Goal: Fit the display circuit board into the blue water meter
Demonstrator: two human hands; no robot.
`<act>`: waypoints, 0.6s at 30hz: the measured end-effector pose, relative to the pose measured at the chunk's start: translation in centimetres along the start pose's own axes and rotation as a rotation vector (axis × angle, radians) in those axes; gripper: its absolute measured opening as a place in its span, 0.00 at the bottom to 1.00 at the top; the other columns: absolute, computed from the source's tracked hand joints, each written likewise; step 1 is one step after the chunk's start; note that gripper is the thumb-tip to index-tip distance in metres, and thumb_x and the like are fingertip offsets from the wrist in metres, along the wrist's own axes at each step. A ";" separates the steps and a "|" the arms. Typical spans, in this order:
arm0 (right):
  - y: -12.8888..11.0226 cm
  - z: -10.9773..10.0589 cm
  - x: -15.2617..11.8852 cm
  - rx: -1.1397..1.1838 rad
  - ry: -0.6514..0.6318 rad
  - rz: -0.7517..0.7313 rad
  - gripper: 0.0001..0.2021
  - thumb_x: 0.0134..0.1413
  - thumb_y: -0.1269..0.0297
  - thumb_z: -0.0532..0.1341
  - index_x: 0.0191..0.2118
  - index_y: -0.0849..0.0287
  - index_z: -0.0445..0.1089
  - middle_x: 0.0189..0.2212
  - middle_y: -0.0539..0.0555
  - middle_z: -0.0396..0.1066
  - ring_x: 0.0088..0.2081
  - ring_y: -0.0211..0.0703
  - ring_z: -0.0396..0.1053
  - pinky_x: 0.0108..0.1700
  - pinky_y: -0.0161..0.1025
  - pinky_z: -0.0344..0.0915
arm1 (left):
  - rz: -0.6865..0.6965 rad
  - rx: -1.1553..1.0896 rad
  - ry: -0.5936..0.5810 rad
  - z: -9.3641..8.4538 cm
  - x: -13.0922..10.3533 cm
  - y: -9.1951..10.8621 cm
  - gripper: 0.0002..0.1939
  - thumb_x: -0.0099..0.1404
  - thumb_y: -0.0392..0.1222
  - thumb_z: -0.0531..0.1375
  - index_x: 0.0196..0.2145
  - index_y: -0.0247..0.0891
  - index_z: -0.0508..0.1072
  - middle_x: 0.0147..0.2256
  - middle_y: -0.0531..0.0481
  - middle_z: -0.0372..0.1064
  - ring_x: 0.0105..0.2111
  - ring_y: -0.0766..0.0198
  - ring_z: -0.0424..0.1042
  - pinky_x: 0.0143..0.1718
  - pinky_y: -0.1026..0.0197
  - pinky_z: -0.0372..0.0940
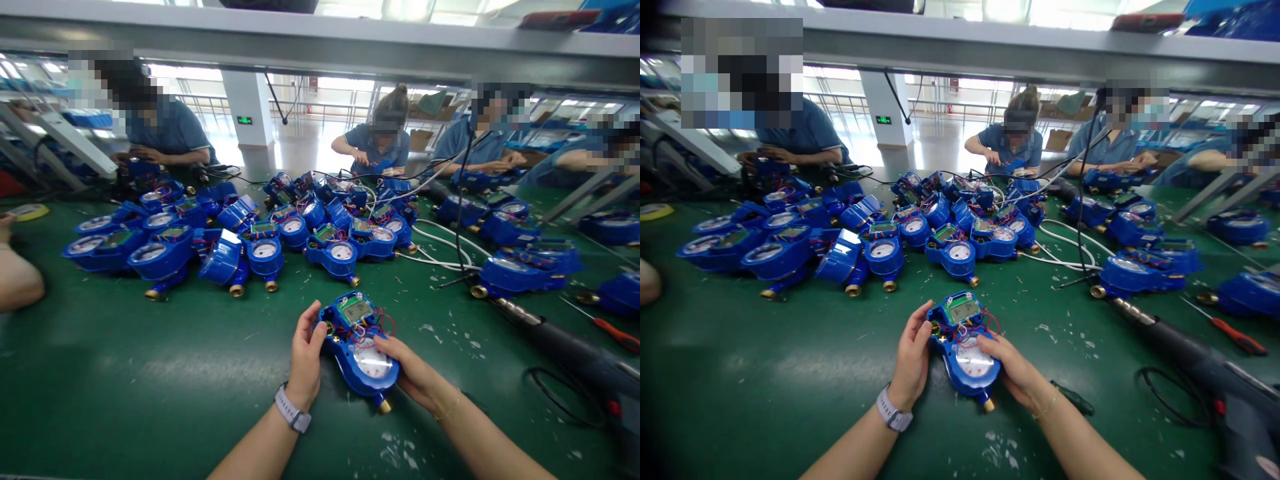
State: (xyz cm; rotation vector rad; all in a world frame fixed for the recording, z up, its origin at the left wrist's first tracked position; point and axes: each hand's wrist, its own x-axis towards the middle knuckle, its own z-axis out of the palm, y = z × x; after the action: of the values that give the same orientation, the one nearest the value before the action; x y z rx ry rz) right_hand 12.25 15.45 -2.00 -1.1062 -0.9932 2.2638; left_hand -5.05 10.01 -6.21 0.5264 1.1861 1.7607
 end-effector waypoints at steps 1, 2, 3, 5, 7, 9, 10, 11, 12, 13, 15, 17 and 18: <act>0.1 0.3 -0.1 0.013 0.014 -0.009 0.25 0.44 0.53 0.73 0.47 0.63 0.75 0.43 0.60 0.77 0.39 0.45 0.77 0.46 0.38 0.73 | -0.019 -0.006 0.011 0.0 0.0 0.0 0.30 0.59 0.56 0.65 0.55 0.42 0.67 0.60 0.43 0.63 0.63 0.49 0.59 0.64 0.48 0.55; 0.2 0.6 -0.3 0.027 0.031 -0.019 0.26 0.43 0.53 0.73 0.47 0.63 0.74 0.45 0.60 0.76 0.38 0.45 0.77 0.45 0.37 0.72 | -0.031 -0.006 0.018 0.0 0.0 0.0 0.30 0.59 0.56 0.65 0.55 0.43 0.67 0.60 0.43 0.62 0.63 0.49 0.59 0.63 0.49 0.56; 0.4 0.9 -0.4 0.041 0.051 -0.032 0.27 0.42 0.53 0.74 0.47 0.63 0.74 0.45 0.60 0.76 0.38 0.44 0.77 0.45 0.37 0.72 | -0.041 -0.005 0.018 0.1 0.0 0.0 0.30 0.59 0.57 0.64 0.55 0.43 0.66 0.61 0.43 0.62 0.63 0.49 0.59 0.63 0.49 0.57; 0.9 1.3 -0.7 0.060 0.085 -0.050 0.28 0.40 0.53 0.75 0.47 0.63 0.74 0.45 0.59 0.76 0.40 0.45 0.76 0.46 0.36 0.72 | -0.061 -0.011 0.000 0.2 -0.3 -0.2 0.31 0.61 0.58 0.63 0.57 0.43 0.64 0.61 0.42 0.62 0.62 0.49 0.60 0.62 0.48 0.59; 1.5 1.6 -1.1 0.075 0.111 -0.060 0.30 0.40 0.51 0.75 0.48 0.62 0.73 0.45 0.59 0.76 0.44 0.47 0.76 0.49 0.38 0.71 | -0.075 -0.019 -0.036 0.4 -0.8 -0.5 0.34 0.61 0.57 0.63 0.60 0.45 0.60 0.62 0.42 0.61 0.63 0.48 0.60 0.62 0.47 0.60; 2.2 1.6 -1.4 0.093 0.139 -0.072 0.33 0.40 0.49 0.75 0.51 0.61 0.70 0.47 0.58 0.76 0.49 0.50 0.73 0.53 0.41 0.69 | -0.073 -0.017 -0.072 0.7 -1.2 -0.9 0.38 0.61 0.55 0.65 0.63 0.47 0.56 0.63 0.43 0.58 0.64 0.47 0.58 0.63 0.48 0.59; 2.5 1.6 -1.6 0.102 0.146 -0.076 0.36 0.39 0.48 0.75 0.53 0.61 0.69 0.48 0.58 0.75 0.52 0.51 0.72 0.55 0.43 0.67 | -0.065 -0.010 -0.080 0.8 -1.2 -1.0 0.39 0.60 0.54 0.65 0.64 0.47 0.54 0.64 0.43 0.56 0.65 0.47 0.56 0.63 0.48 0.58; 2.7 1.5 -1.7 0.111 0.150 -0.079 0.38 0.38 0.47 0.75 0.55 0.60 0.67 0.49 0.57 0.74 0.54 0.52 0.71 0.57 0.44 0.66 | -0.053 -0.002 -0.080 1.0 -1.3 -1.1 0.40 0.61 0.53 0.65 0.65 0.48 0.53 0.66 0.43 0.53 0.65 0.47 0.54 0.64 0.48 0.57; 2.9 1.5 -1.8 0.117 0.144 -0.079 0.40 0.38 0.46 0.75 0.56 0.60 0.66 0.50 0.57 0.74 0.54 0.52 0.70 0.58 0.44 0.65 | -0.044 0.007 -0.079 1.1 -1.2 -1.1 0.40 0.61 0.53 0.65 0.65 0.48 0.53 0.67 0.44 0.51 0.66 0.47 0.53 0.64 0.49 0.57; 3.0 1.4 -1.9 0.122 0.132 -0.077 0.42 0.37 0.45 0.75 0.57 0.60 0.66 0.50 0.57 0.74 0.55 0.53 0.70 0.59 0.45 0.64 | -0.036 0.015 -0.079 1.3 -1.2 -1.1 0.39 0.61 0.53 0.64 0.65 0.49 0.53 0.68 0.45 0.48 0.67 0.47 0.52 0.64 0.49 0.56; 3.2 1.4 -1.9 0.131 0.110 -0.079 0.42 0.36 0.46 0.76 0.57 0.61 0.66 0.50 0.58 0.74 0.54 0.54 0.70 0.59 0.46 0.64 | -0.023 0.027 -0.091 1.5 -0.9 -1.0 0.39 0.61 0.53 0.64 0.65 0.50 0.53 0.68 0.45 0.47 0.67 0.47 0.51 0.64 0.49 0.56; 3.3 1.5 -1.8 0.145 0.119 -0.102 0.40 0.36 0.48 0.76 0.55 0.62 0.67 0.49 0.59 0.75 0.53 0.55 0.71 0.59 0.47 0.64 | -0.016 0.040 -0.101 1.6 -0.7 -0.9 0.38 0.61 0.53 0.64 0.65 0.51 0.54 0.68 0.45 0.48 0.66 0.48 0.52 0.64 0.49 0.57; 3.4 1.6 -1.7 0.156 0.132 -0.118 0.39 0.36 0.49 0.76 0.54 0.63 0.68 0.48 0.59 0.75 0.52 0.55 0.71 0.59 0.48 0.64 | -0.014 0.044 -0.101 1.7 -0.7 -0.9 0.38 0.61 0.53 0.64 0.65 0.51 0.54 0.67 0.45 0.49 0.66 0.48 0.53 0.64 0.49 0.57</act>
State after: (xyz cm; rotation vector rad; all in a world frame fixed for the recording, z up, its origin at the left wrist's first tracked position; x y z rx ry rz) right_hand 11.77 11.46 -3.04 -1.0851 -0.7939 2.1050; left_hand -3.07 10.34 -6.18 0.6245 1.1568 1.6795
